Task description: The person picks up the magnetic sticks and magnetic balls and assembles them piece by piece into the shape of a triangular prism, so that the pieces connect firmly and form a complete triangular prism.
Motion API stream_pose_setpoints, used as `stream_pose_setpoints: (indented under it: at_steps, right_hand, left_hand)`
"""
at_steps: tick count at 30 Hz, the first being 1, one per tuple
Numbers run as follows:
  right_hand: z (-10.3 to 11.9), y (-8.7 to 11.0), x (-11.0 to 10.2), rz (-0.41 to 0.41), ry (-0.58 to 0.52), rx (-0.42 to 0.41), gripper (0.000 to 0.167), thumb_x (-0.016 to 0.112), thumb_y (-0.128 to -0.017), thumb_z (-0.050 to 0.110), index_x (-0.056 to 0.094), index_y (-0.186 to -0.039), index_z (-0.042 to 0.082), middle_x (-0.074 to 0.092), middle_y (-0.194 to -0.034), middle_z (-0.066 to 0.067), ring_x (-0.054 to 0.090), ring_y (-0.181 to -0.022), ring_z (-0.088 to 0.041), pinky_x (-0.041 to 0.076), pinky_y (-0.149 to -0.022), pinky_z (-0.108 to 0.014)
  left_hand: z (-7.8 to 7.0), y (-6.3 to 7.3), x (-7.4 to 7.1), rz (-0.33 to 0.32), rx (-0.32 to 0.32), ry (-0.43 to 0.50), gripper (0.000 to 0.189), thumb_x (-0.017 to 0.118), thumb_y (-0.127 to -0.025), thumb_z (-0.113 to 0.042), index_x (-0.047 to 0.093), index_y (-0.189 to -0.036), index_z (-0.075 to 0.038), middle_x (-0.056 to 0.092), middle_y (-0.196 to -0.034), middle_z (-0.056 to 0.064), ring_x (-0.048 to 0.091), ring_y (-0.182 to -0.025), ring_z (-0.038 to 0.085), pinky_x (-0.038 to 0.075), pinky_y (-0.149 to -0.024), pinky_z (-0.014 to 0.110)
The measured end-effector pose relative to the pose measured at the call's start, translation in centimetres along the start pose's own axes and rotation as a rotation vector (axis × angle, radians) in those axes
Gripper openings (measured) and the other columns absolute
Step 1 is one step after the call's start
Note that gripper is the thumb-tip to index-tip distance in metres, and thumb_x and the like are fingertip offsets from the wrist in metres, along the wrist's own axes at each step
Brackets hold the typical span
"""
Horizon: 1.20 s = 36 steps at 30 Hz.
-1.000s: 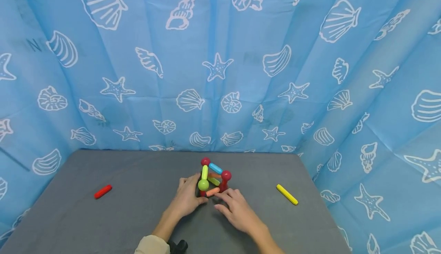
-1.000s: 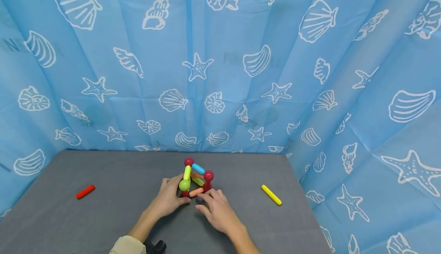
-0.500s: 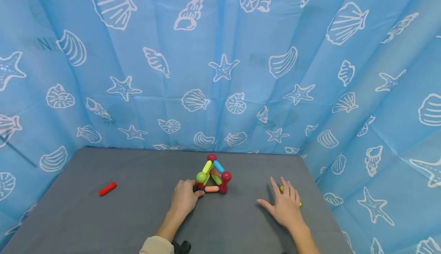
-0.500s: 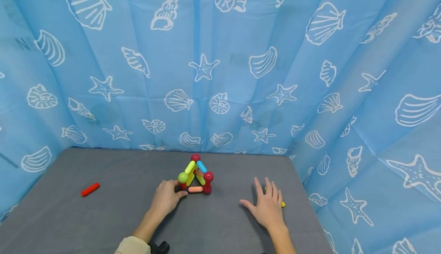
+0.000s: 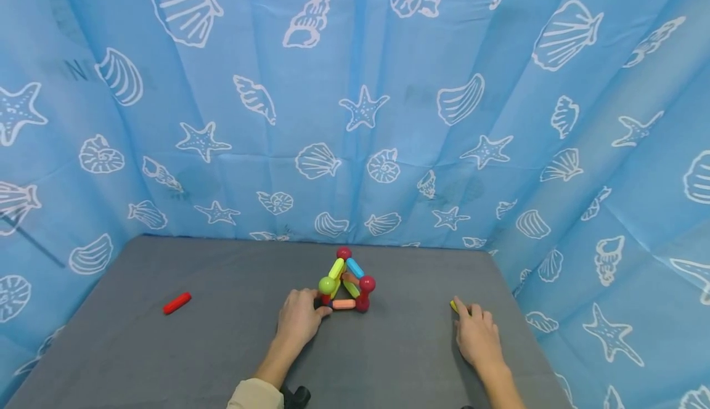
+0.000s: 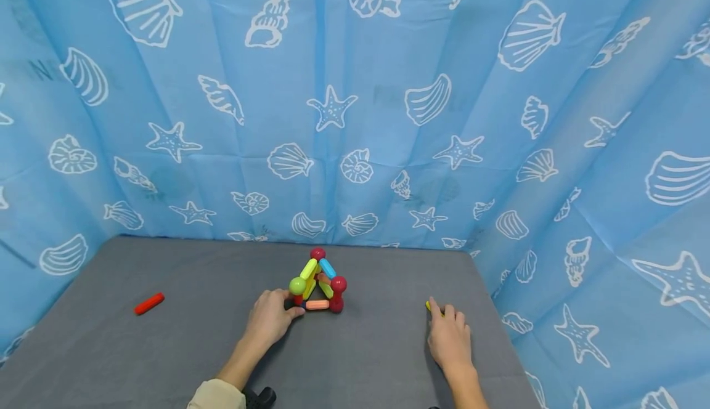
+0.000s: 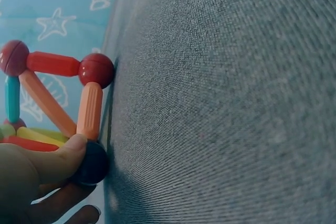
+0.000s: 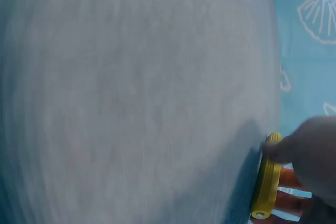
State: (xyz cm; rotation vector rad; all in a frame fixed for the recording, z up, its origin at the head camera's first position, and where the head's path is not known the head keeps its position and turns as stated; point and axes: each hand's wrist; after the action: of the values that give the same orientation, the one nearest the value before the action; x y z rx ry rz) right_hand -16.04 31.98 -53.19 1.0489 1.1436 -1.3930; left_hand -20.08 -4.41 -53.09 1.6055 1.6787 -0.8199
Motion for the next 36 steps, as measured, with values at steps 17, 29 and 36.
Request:
stream_pose_setpoints:
  at_steps: [17, 29, 36]
  right_hand:
    - [13.5, -4.0, -5.2, -0.273, -0.592, -0.315, 0.041, 0.075, -0.092, 0.005, 0.061, -0.13, 0.007, 0.065, -0.109, -0.008, 0.067, -0.092, -0.017, 0.06, -0.08, -0.039]
    - [18.9, -4.4, -2.9, -0.209, -0.652, -0.473, 0.026, 0.079, -0.089, 0.017, 0.067, -0.111, 0.013, 0.065, -0.114, -0.002, 0.061, -0.107, -0.02, 0.058, -0.086, -0.035]
    - [18.9, -4.3, -0.2, -0.311, -0.412, -0.546, 0.023, 0.086, -0.083, 0.021, 0.073, -0.101, 0.015, 0.059, -0.129, -0.012, 0.05, -0.114, -0.03, 0.052, -0.091, -0.044]
  left_hand:
    - [-0.4, 0.0, 0.0, -0.013, -0.019, -0.015, 0.038, 0.087, -0.08, -0.029, 0.078, -0.112, -0.01, 0.073, -0.101, 0.005, 0.06, -0.09, 0.02, 0.055, -0.074, 0.045]
    - [-0.4, 0.0, 0.0, -0.022, -0.002, -0.04, 0.037, 0.087, -0.08, -0.03, 0.078, -0.111, -0.012, 0.075, -0.101, 0.005, 0.062, -0.091, 0.022, 0.055, -0.076, 0.047]
    - [-0.1, -0.1, -0.1, -0.022, 0.024, -0.038, 0.036, 0.088, -0.079, -0.03, 0.079, -0.109, -0.012, 0.075, -0.099, 0.005, 0.063, -0.091, 0.024, 0.055, -0.075, 0.048]
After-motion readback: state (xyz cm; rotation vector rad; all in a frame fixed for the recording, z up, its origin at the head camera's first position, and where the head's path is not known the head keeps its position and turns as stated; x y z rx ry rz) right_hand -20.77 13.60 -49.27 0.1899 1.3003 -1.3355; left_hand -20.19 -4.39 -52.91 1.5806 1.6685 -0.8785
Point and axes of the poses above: each hand's wrist, its own y-axis away from the middle knuckle, its own x-axis out of the palm, z = x × y
